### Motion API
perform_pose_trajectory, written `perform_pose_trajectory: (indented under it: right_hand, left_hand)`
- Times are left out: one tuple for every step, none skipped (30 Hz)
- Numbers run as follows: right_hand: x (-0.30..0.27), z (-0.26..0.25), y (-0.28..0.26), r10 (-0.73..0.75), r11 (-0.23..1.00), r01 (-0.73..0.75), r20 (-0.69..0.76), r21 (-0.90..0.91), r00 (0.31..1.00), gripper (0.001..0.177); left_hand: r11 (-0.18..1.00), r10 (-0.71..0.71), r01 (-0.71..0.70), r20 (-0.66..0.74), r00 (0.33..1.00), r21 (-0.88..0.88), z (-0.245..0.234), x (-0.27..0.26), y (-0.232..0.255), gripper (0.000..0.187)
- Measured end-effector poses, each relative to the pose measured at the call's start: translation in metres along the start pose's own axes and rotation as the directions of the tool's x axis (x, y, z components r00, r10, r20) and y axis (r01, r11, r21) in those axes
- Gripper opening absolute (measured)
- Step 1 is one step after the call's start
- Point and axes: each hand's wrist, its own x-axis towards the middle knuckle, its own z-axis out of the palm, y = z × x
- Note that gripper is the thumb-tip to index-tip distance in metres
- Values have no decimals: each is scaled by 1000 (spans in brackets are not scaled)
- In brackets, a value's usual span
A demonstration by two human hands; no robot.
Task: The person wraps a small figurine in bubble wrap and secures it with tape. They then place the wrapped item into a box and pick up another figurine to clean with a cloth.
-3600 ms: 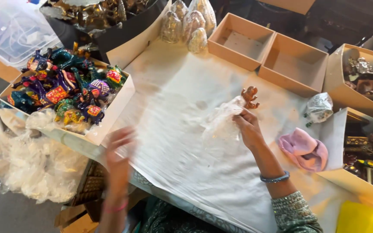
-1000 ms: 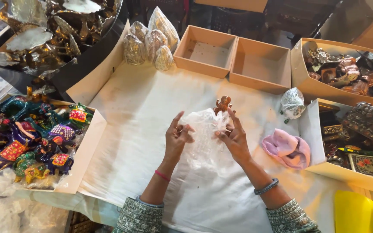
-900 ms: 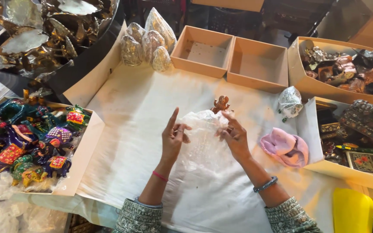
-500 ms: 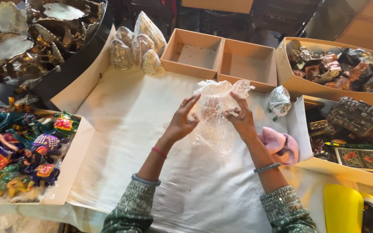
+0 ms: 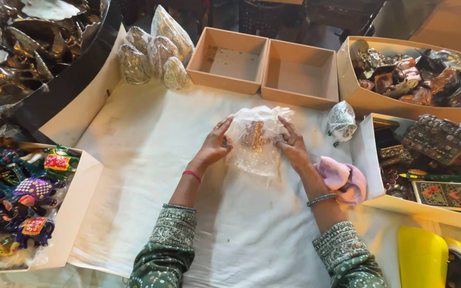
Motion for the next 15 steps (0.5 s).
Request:
perform_pose_trajectory:
  right_hand:
    - [-1, 1, -1, 2, 1000, -2, -1, 1, 1000, 90]
    - [-1, 1, -2, -36, 999, 36, 0, 1, 999, 85]
    - [-1, 2, -3, -74, 997, 74, 1, 1, 997, 80]
    - [-1, 1, -1, -71, 997, 71, 1, 1, 997, 80]
    - [-1, 0, 0, -80, 997, 80, -11, -4, 997, 79]
    - [0, -1, 2, -90, 996, 90, -25, -8, 996, 79]
    - [-1, 0, 2, -88, 996, 88, -26, -8, 996, 79]
    - [-2, 1, 1, -89, 996, 88, -54, -33, 995, 77]
    - [-3, 1, 1, -91, 995, 87, -82, -58, 992, 75]
    - [-6, 6, -7, -90, 995, 85, -83, -59, 992, 75]
    - [-9, 11, -14, -123, 986, 108, -122, -124, 985, 72]
    - [-11, 17, -22, -159, 973, 129, -157, -190, 975, 70]
    - [-19, 27, -40, -160, 973, 129, -156, -191, 975, 70]
    - [-28, 37, -58, -371, 859, 258, -190, -442, 909, 70]
    - [-36, 46, -76, -568, 667, 335, -163, -666, 807, 70]
  left_hand:
    - [1000, -2, 2, 2, 1000, -1, 3, 2, -17, 92]
    - [987, 74, -57, -107, 991, 149, 5, 4, -34, 89]
    - [948, 165, -99, -201, 966, 301, 8, 6, -51, 87]
    - [949, 162, -97, -201, 966, 300, 7, -1, -31, 87]
    - [895, 271, -115, -319, 908, 431, 6, -8, -12, 84]
    - [824, 387, -110, -410, 826, 557, 5, -15, 9, 82]
    - [824, 386, -110, -409, 827, 556, 6, -20, 30, 82]
    - [834, 388, -92, -460, 799, 544, 7, -24, 51, 79]
    - [844, 388, -74, -510, 768, 531, 8, -29, 73, 76]
    - [845, 387, -74, -509, 769, 530, 12, -29, 83, 76]
    - [854, 419, -172, -454, 786, 491, 16, -29, 92, 74]
    - [856, 455, -266, -400, 795, 443, 19, -29, 102, 72]
    - [856, 455, -267, -401, 795, 443, 24, -24, 98, 72]
    - [864, 450, -310, -331, 829, 398, 30, -19, 94, 73]
    - [870, 447, -349, -258, 856, 349, 35, -14, 91, 75]
